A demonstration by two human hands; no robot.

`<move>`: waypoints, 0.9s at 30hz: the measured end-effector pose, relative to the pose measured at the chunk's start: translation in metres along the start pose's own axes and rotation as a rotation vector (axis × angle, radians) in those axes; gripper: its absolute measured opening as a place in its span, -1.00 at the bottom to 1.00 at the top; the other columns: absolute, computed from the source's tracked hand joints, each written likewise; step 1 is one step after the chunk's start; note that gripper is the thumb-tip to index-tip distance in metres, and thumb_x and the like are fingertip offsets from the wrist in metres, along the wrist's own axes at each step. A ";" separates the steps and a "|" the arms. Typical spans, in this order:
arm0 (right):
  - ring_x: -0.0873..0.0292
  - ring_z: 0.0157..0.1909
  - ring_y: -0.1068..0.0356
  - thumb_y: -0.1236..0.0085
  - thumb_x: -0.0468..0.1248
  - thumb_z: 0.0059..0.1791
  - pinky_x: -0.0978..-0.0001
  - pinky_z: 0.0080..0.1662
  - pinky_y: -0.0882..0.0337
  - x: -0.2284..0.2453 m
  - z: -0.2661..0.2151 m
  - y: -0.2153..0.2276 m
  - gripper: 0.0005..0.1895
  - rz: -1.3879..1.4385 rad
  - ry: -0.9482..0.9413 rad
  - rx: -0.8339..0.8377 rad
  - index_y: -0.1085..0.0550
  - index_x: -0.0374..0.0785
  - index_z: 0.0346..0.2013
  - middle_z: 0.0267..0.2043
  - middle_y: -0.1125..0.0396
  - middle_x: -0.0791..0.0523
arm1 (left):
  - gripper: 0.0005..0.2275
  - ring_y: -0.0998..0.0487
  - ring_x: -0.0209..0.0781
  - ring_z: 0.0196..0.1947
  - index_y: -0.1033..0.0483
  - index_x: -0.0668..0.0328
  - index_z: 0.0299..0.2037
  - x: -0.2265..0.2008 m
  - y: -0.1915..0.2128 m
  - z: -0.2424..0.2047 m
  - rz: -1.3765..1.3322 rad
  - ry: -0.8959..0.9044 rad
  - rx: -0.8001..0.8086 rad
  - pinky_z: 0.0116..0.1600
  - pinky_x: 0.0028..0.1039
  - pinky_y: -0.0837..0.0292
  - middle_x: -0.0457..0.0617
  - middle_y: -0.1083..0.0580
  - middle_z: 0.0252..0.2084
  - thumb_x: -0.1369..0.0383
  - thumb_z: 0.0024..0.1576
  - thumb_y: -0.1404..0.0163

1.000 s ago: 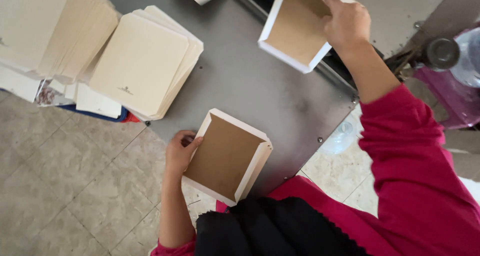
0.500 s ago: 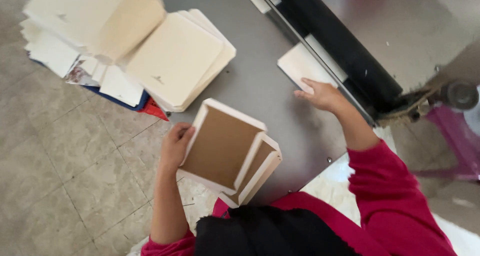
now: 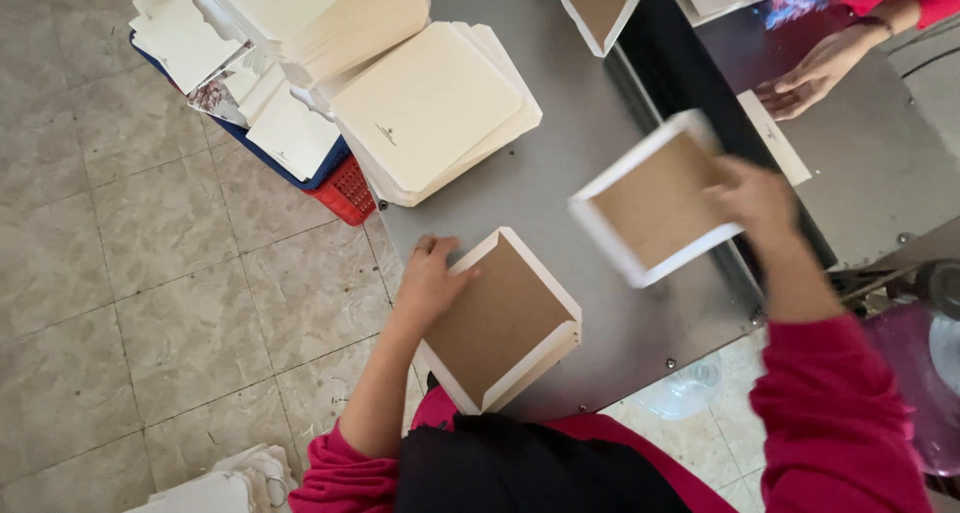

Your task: The person assembles small cardboard boxes by inserting flat cardboard pieces into white box frames on a metal table. They repeatedly pick up a frame, insert a piece, and place the assembled box aside. The person also stacks and handles a large pile of flat cardboard pieces.

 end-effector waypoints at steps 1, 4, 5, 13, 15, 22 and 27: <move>-0.17 0.03 -0.38 -0.06 -0.06 -0.07 0.00 0.02 -0.32 -0.024 0.014 -0.008 -0.47 -0.003 0.004 0.001 -0.41 -0.04 0.20 -0.01 -0.41 -0.02 | -0.55 -0.40 0.08 0.07 -0.42 0.20 0.03 0.011 -0.006 0.003 -0.004 0.002 -0.003 0.09 -0.19 -0.43 0.13 -0.34 0.03 0.12 0.02 -0.13; -0.13 -0.26 -0.50 0.06 0.09 -0.10 0.02 -0.30 -0.48 -0.052 0.015 0.009 -0.47 -0.324 -0.281 -0.107 -0.31 0.52 0.19 -0.23 -0.47 0.04 | -0.59 -0.45 0.13 0.00 -0.46 0.23 -0.07 0.034 -0.026 0.019 -0.133 0.008 0.081 0.07 -0.18 -0.43 0.14 -0.39 -0.11 0.13 -0.03 -0.15; -0.20 -0.32 -0.47 0.11 -0.09 -0.04 -0.02 -0.37 -0.43 0.007 -0.013 0.036 -0.57 -0.354 -0.206 -0.160 -0.31 0.27 0.15 -0.35 -0.43 0.00 | -0.65 -0.45 -0.01 -0.08 -0.49 0.17 -0.11 0.039 -0.029 0.023 -0.118 0.012 0.097 -0.01 -0.30 -0.37 0.03 -0.42 -0.10 0.14 -0.01 -0.11; 0.33 -0.43 -0.43 0.12 -0.32 -0.12 0.59 -0.40 -0.41 0.153 -0.101 -0.035 -0.47 -0.558 0.332 -0.471 -0.36 0.15 0.14 -0.30 -0.40 0.28 | -0.71 -0.54 0.12 -0.10 -0.55 0.16 -0.11 0.031 -0.008 0.023 -0.359 0.053 0.096 -0.04 -0.19 -0.46 0.20 -0.53 -0.20 0.23 0.02 -0.13; 0.22 -0.45 -0.38 0.19 -0.35 -0.01 0.43 -0.43 -0.41 0.117 -0.051 -0.076 -0.52 -0.545 0.272 -0.330 -0.31 -0.09 0.22 -0.34 -0.26 0.10 | -0.75 -0.52 0.15 -0.04 -0.55 0.17 -0.08 0.024 0.001 0.026 -0.336 0.038 0.063 0.02 -0.15 -0.44 0.19 -0.53 -0.13 0.28 0.07 -0.08; -0.26 0.11 -0.30 0.13 0.20 0.00 -0.05 0.10 -0.26 0.094 -0.036 -0.046 -0.36 0.171 -0.170 0.259 -0.20 0.08 0.32 0.08 -0.32 -0.16 | -0.71 -0.50 -0.02 0.03 -0.51 -0.02 0.03 0.021 0.030 0.017 -0.435 0.146 0.016 0.07 -0.22 -0.40 0.01 -0.52 -0.06 0.16 0.15 -0.01; -0.21 0.00 -0.40 -0.24 -0.21 -0.24 -0.14 0.07 -0.31 0.212 -0.104 -0.053 -0.24 1.137 -0.163 0.897 -0.26 -0.26 0.24 0.02 -0.37 -0.18 | -0.73 -0.47 0.07 0.06 -0.51 0.16 0.01 -0.057 0.006 0.007 -0.582 -0.085 0.072 0.12 -0.18 -0.36 0.10 -0.51 -0.02 0.25 0.20 0.08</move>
Point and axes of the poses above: each hand's wrist, its own z-axis towards the middle knuckle, its own y-axis out of the back of the hand, x = y × z, the point moved 9 cm from there along z, towards the middle knuckle
